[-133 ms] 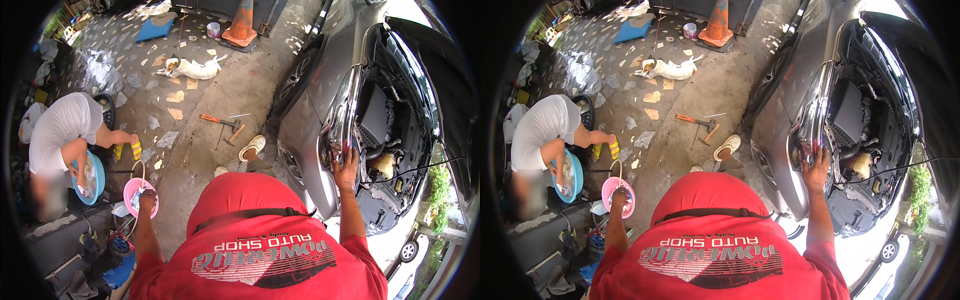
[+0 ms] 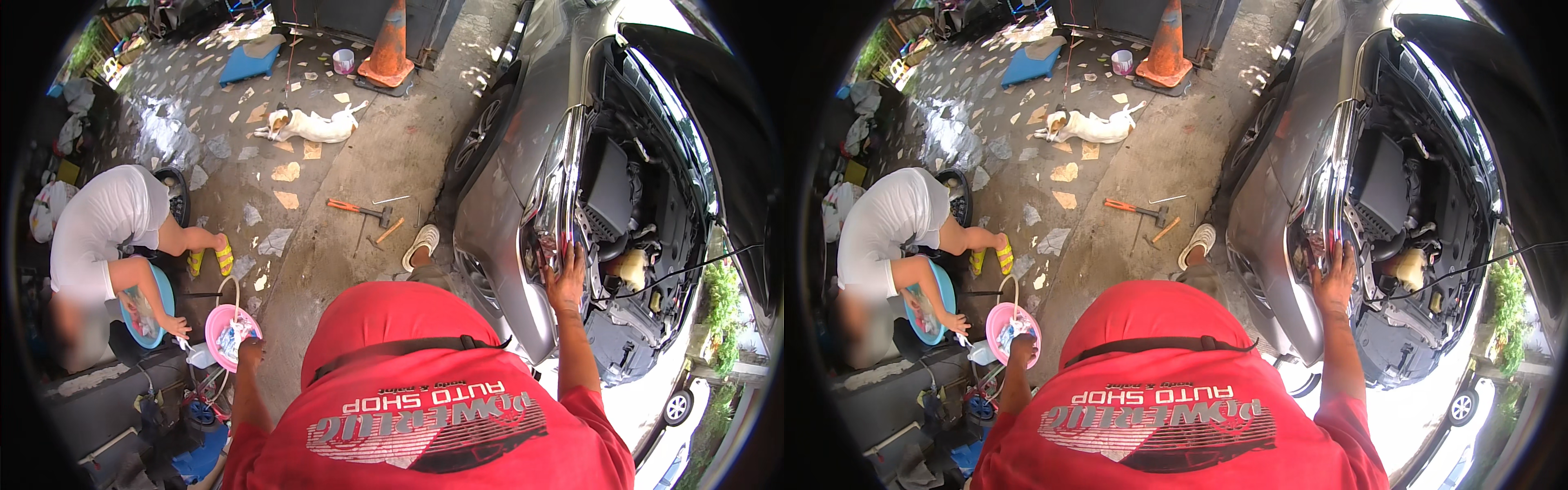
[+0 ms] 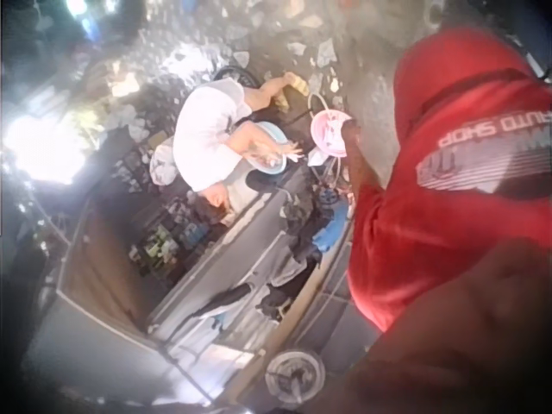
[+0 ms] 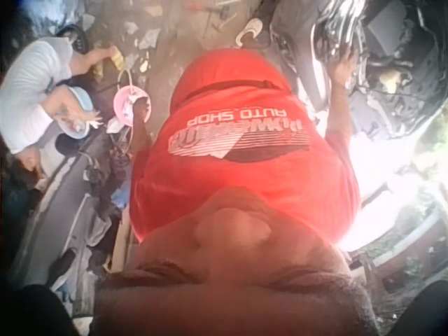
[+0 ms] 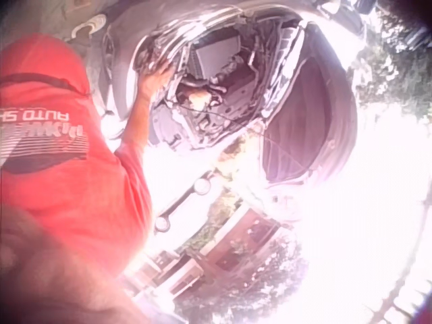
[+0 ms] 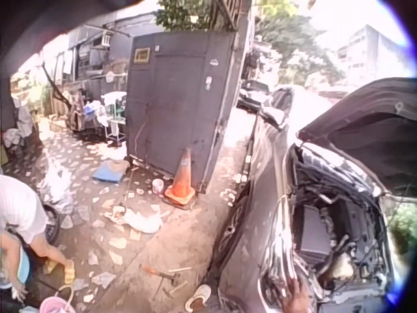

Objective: The person attaches a plastic trim piece to the top of a car bumper by pressing plastic clips into place by hand and using a screwdriver.

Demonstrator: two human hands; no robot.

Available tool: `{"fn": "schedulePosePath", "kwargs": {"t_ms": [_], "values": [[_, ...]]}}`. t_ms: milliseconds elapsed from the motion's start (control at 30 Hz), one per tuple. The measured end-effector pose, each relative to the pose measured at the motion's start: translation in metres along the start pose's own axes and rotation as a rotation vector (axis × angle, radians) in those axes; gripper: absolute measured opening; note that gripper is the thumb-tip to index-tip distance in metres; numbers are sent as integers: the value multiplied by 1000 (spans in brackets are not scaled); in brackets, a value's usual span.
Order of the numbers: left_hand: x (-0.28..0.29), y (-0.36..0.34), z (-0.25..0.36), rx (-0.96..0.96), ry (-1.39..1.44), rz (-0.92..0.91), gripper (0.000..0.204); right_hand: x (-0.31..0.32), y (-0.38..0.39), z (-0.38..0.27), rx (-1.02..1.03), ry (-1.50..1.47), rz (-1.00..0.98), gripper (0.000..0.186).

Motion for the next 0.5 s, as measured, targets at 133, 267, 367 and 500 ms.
{"fn": "schedulePosePath", "kwargs": {"t_ms": [133,267,367,500], "values": [[-38,8,0,63,-116,-72,34,2,4,7,31,9,41,93],[-60,11,19,5,-188,-126,35,5,2,8,22,-23,3,93],[-59,4,51,-99,-111,-184,39,8,1,7,4,-60,-18,94],[-67,31,114,-252,161,-66,33,12,1,9,16,-17,-32,96]]}}
Point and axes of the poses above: each hand's wrist, its own y-axis away from the middle knuckle, its own x-axis out of the back of the hand, z = x × y, the point moved 5 cm from there along -y, towards the middle knuckle
